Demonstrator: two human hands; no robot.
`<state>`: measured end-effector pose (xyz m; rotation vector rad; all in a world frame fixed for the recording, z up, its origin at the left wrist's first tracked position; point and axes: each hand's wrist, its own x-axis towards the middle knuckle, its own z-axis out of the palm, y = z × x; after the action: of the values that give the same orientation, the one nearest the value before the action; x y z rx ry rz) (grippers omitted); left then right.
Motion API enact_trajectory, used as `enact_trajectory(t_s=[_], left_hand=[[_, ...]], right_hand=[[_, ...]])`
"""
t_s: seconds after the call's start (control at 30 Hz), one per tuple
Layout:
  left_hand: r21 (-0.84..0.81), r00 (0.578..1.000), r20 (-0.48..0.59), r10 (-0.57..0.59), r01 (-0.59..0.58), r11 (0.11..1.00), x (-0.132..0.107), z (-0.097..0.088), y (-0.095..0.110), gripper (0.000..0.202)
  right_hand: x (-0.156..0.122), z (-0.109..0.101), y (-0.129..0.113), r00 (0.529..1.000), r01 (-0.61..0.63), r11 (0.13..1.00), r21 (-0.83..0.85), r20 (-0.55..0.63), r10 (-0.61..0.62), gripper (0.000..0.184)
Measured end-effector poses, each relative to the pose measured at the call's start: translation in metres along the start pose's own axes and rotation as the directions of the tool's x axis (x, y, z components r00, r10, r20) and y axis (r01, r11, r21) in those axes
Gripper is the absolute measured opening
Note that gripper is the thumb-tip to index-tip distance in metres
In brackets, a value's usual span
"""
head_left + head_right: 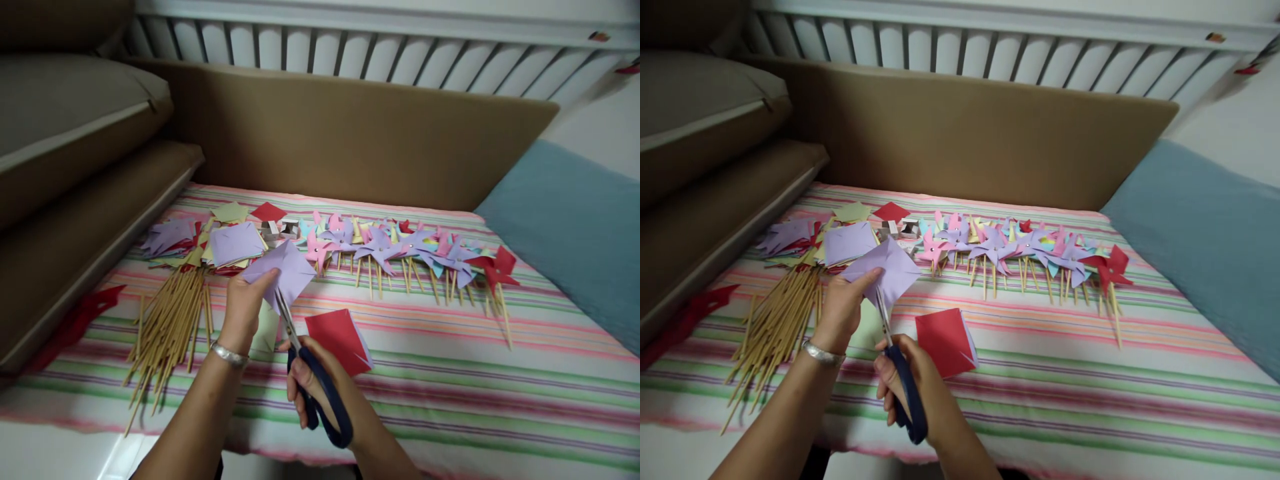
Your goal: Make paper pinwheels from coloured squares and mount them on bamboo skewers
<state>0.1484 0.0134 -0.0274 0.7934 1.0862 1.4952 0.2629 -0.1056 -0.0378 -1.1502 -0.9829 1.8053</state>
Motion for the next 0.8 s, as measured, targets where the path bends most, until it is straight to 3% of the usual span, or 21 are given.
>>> enact_trajectory(t_s=[0.23,0.6,0.8], left_hand=[[-0.031,1.0,-0.006,0.017,-0.017,0.999,0.0014,-0.002,0.0026,0.024],[-0.017,0.999,0.044,-0.011,0.012,1.0,-0.0028,0.0012,-0.0015,0.029],[-0.009,0.999,-0.034,-0.041,0.04,0.999,-0.0065,0.0053,-0.005,0.033]], right_hand=[[-0.0039,0.0009,-0.0035,0.998,-0.011,0.998,0.06,-0.06,0.015,0.048],[-0.0014,-0.0004,-0.0017,0.996,0.009,0.999,0.044,-0.092,-0.005,0.049],[0.0037,-0.0007,0.0003,0.991,0.024,0.999,0.047,-0.133,-0.018,0.054]])
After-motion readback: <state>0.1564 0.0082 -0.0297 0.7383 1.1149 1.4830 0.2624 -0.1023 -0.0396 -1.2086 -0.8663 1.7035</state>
